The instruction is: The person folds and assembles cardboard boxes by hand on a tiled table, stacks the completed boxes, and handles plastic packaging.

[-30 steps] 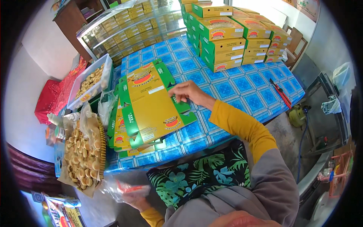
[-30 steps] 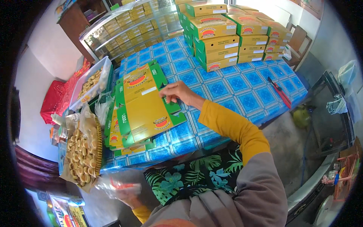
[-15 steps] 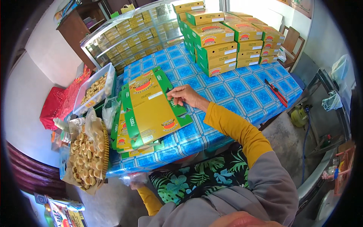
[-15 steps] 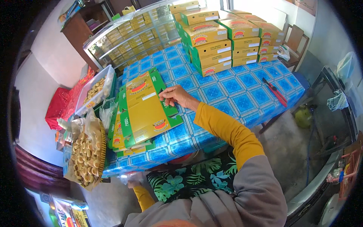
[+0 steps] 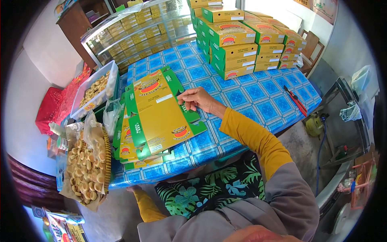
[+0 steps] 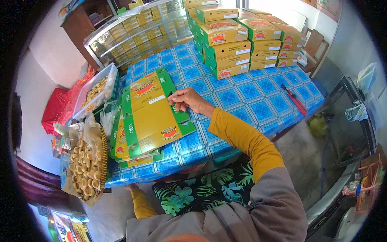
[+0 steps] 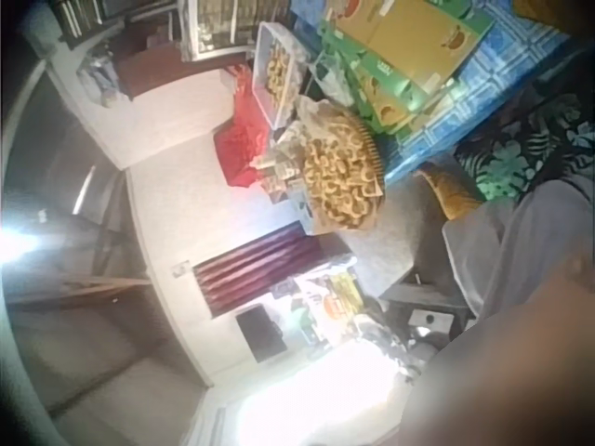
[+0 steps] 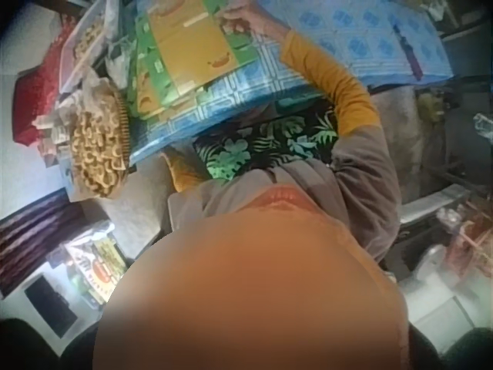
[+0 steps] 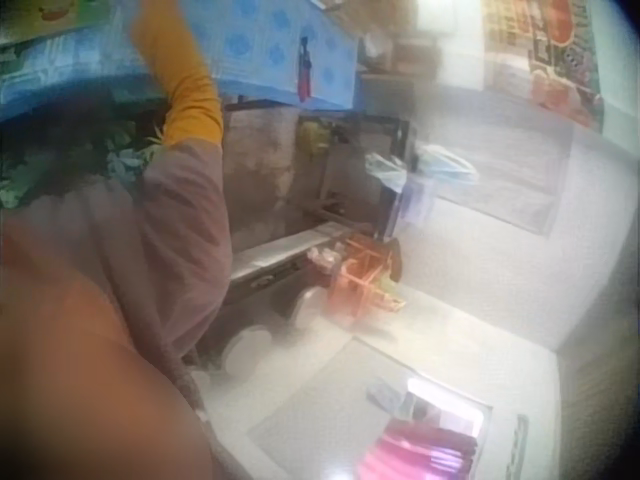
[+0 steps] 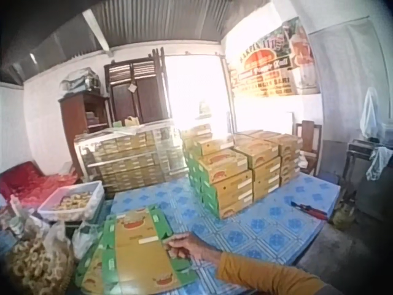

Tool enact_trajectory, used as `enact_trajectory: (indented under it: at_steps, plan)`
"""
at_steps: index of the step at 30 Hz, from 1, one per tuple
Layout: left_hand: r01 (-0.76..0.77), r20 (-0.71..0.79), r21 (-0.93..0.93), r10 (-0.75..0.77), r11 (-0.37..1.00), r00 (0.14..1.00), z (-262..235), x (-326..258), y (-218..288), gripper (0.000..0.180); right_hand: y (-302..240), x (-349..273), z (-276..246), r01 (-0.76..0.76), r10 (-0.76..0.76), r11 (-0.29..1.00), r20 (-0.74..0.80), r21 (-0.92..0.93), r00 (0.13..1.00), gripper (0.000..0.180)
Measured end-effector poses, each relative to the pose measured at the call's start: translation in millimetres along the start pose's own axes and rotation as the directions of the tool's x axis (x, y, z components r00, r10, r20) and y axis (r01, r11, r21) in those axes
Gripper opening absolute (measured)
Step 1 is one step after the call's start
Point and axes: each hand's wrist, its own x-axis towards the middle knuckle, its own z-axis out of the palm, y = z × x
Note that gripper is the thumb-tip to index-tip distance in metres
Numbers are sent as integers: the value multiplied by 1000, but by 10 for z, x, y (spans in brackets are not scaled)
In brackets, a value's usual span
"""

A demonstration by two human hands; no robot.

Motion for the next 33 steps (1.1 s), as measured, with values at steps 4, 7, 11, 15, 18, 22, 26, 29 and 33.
enact_trajectory:
  at_steps: [4,7,11,15,18,22,26,29,33]
  plan:
    - [18,7,9,-18,1000,1000,141,82,-143,15,-6,-5,9,1,-1,1000,3,1,1000,20]
    - [34,20,21,-35,999,999,253,131,-241,15,-9,3,6,-3,3,1000,3,5,1000,20]
    - [46,29,26,-47,999,998,362,189,-331,14,-19,-4,14,-13,13,1000,5,25,1000,19]
    - [58,44,35,-59,998,997,472,227,-415,14,-20,-1,-11,-18,18,1000,6,19,1000,19]
    - [58,42,35,-60,998,997,502,270,-441,14,-27,16,24,-25,25,1000,14,0,1000,21]
    - [67,55,47,-70,997,996,570,270,-506,14,-18,-2,-32,-25,24,999,10,29,1000,21]
    - [63,53,52,-66,997,996,566,279,-509,13,-46,16,-4,-26,26,999,18,28,1000,20]
    - [64,59,60,-68,996,996,587,286,-508,13,-43,18,-4,-22,21,999,12,35,1000,20]
    - [72,59,59,-76,996,995,584,307,-545,13,-40,24,-17,-20,19,999,19,35,1000,20]
